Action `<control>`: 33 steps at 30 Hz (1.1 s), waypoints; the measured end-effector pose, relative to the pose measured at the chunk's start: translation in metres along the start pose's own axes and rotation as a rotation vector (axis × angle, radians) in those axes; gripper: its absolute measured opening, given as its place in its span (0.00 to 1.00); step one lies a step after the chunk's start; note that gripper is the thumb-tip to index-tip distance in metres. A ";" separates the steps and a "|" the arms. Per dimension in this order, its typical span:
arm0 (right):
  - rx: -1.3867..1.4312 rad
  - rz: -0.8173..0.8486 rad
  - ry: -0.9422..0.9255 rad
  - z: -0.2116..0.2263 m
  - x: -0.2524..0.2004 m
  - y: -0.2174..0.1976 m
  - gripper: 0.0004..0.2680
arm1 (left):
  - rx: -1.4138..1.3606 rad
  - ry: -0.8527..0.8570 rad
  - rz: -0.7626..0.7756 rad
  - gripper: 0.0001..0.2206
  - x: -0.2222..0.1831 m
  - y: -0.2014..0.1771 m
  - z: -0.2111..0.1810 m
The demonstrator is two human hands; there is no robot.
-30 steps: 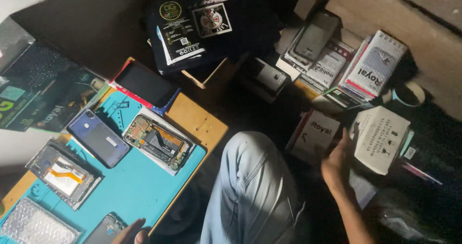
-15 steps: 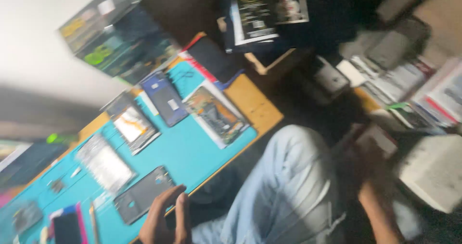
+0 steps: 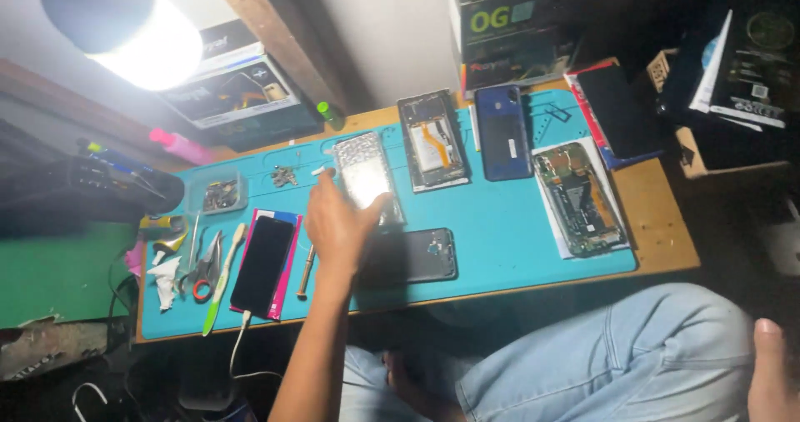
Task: The person handles various smartphone parts and tools on a workbench. They unpack a new back cover, remove bubble wrap, and use a toothbrush to clean the interior of a phone chassis before handling the internal components.
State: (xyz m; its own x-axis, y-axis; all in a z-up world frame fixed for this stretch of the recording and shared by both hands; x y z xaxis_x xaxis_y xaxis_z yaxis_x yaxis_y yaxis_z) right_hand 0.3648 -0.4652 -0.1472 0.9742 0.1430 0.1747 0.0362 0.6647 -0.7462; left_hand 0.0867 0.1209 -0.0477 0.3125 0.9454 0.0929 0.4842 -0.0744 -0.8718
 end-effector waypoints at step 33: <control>0.177 0.690 -0.066 0.353 -0.005 0.140 0.21 | -0.690 -0.021 0.086 0.18 -0.111 -0.066 -0.010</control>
State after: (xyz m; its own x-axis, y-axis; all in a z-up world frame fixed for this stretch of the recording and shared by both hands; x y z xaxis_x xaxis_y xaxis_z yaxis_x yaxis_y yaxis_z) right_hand 0.2861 -0.1135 -0.0257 0.7459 0.6143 -0.2572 -0.6258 0.5144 -0.5863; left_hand 0.0283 0.0180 0.0037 0.3608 0.9324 0.0215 0.8692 -0.3278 -0.3701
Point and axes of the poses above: each hand's wrist, its own x-axis towards the middle knuckle, its own y-axis out of the palm, z = x × y, the point moved 4 cm from there along x, towards the middle knuckle, and after that the axes turned 2 degrees about -x, right-handed, at the moved point
